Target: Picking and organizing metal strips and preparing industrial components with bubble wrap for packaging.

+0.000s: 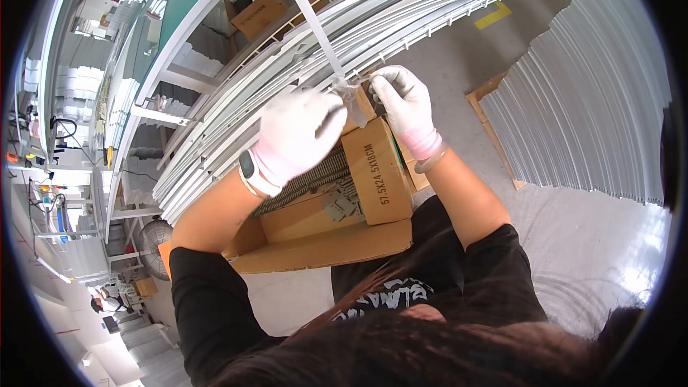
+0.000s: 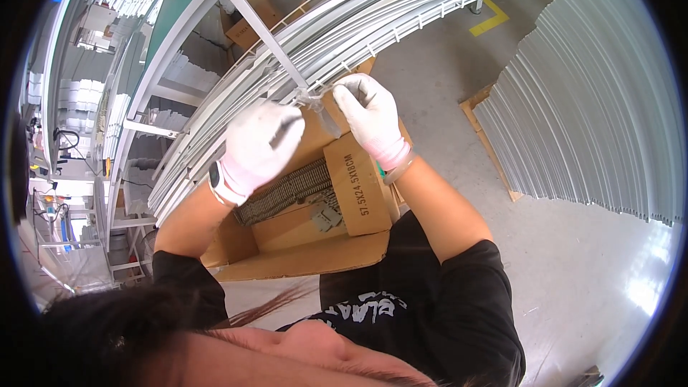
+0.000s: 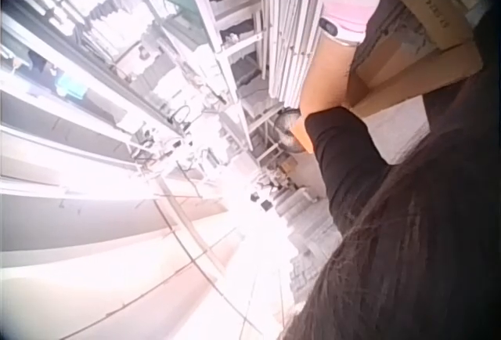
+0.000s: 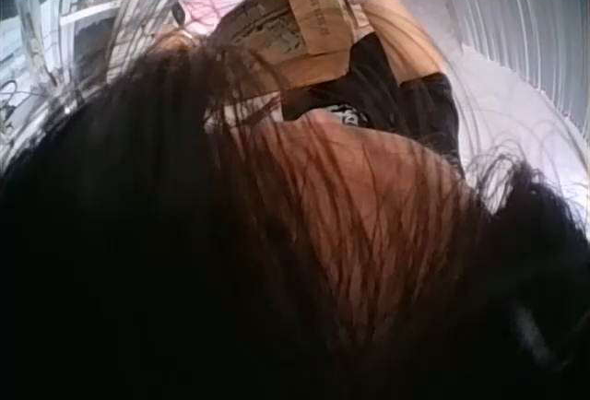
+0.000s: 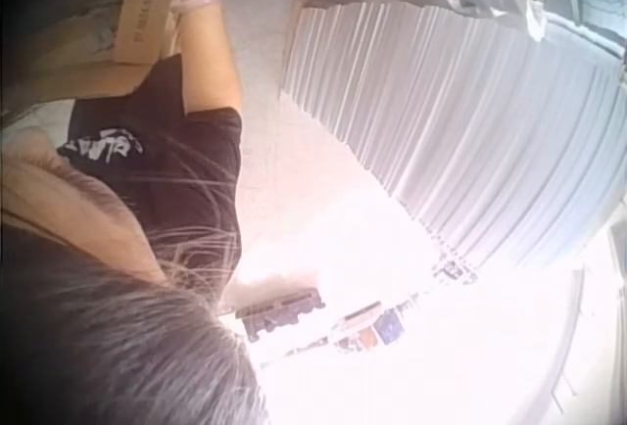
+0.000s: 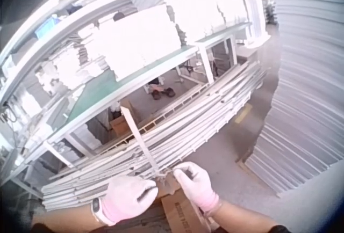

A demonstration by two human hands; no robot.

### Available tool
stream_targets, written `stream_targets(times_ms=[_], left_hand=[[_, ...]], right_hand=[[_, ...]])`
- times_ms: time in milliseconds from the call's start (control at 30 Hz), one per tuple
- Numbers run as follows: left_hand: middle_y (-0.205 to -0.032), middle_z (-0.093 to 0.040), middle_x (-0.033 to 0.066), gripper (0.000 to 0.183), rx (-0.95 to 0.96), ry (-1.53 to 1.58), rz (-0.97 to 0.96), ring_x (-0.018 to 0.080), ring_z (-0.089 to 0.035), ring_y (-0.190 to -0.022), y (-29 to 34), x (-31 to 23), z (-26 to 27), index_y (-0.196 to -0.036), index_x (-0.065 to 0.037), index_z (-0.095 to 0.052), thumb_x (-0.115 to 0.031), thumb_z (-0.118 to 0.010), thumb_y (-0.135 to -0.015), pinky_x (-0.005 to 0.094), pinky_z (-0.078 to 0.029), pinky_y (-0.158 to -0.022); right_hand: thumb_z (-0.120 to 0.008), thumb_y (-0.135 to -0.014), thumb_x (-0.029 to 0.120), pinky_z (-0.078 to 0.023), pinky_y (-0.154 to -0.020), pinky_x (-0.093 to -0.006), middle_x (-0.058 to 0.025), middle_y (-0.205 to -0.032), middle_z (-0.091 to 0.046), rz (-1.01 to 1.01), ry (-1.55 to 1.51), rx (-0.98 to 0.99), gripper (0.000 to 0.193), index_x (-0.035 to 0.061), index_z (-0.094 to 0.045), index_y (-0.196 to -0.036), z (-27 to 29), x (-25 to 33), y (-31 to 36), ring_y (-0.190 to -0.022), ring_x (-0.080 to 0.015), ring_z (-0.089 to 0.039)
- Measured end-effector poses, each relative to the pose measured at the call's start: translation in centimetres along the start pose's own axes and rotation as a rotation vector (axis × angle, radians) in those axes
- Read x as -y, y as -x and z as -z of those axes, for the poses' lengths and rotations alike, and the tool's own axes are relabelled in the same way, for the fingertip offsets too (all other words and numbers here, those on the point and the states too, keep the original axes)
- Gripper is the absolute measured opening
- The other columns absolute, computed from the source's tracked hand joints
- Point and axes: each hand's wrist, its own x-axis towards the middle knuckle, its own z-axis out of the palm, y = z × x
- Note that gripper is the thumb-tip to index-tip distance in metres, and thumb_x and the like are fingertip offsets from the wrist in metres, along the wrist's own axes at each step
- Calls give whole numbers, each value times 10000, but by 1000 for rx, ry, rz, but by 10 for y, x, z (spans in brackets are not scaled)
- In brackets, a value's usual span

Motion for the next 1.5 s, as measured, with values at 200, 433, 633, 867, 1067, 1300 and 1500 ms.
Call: stream_targets(times_ms=[200, 433, 633, 867, 1067, 1300, 1500], left_hand=[[-884, -688, 58, 317, 119, 1175, 1143, 78, -614, -637, 4, -25, -31, -1281, 0, -591, -183, -549, -1026, 215, -506, -548], [-850, -701, 112, 275, -103, 1271, 1196, 111, -618, -606, -3, -27, -48, -1194, 26, -592, -182, -547, -1021, 233, -517, -533], [-780, -670, 89, 221, -236, 1455, 1256, 104, -603, -584, -5, -29, -54, -1109, 6, -616, -187, -554, -1018, 220, -481, -504], [-722, -617, 50, 165, -307, 1455, 1267, 107, -533, -532, -1, -25, -65, -984, -14, -623, -167, -563, -994, 248, -426, -468], [-666, -588, 31, 129, -373, 1447, 1266, 104, -490, -488, 10, -23, -68, -878, -44, -637, -131, -574, -949, 248, -366, -435], [-648, -530, 12, 171, -395, 1375, 1300, 117, -440, -511, 18, -23, -71, -904, -28, -633, -159, -543, -965, 255, -351, -484], [-655, -547, 15, 182, -437, 1383, 1268, 123, -458, -517, 19, -22, -78, -920, -37, -633, -182, -537, -971, 259, -359, -484]], right_hand=[[-640, -968, 82, -436, -642, -176, 78, -809, -579, 8, 87, -8, 53, 36, -665, -961, 0, -3, 0, -711, 9, -494], [-643, -965, 87, -446, -643, -183, 74, -810, -586, 24, 97, -10, 63, 32, -667, -950, -1, -2, 0, -710, 7, -501], [-648, -957, 91, -464, -668, -189, 59, -826, -610, 20, 104, 13, 70, 24, -672, -954, -2, -1, 1, -729, -3, -527], [-648, -955, 96, -466, -658, -191, 52, -819, -610, 0, 114, 10, 75, 24, -672, -958, -2, -1, 1, -722, -1, -527], [-638, -963, 118, -463, -609, -201, 46, -783, -604, 37, 219, -3, 104, 20, -667, -950, -2, -12, -6, -665, -9, -520], [-654, -947, 147, -469, -573, -231, 34, -718, -612, -2, 344, -131, 143, 5, -665, -938, -9, -12, -7, -598, -33, -524], [-656, -945, 168, -469, -577, -238, 27, -699, -611, -42, 429, -225, 169, 0, -668, -928, -7, -16, -9, -584, -42, -531]])
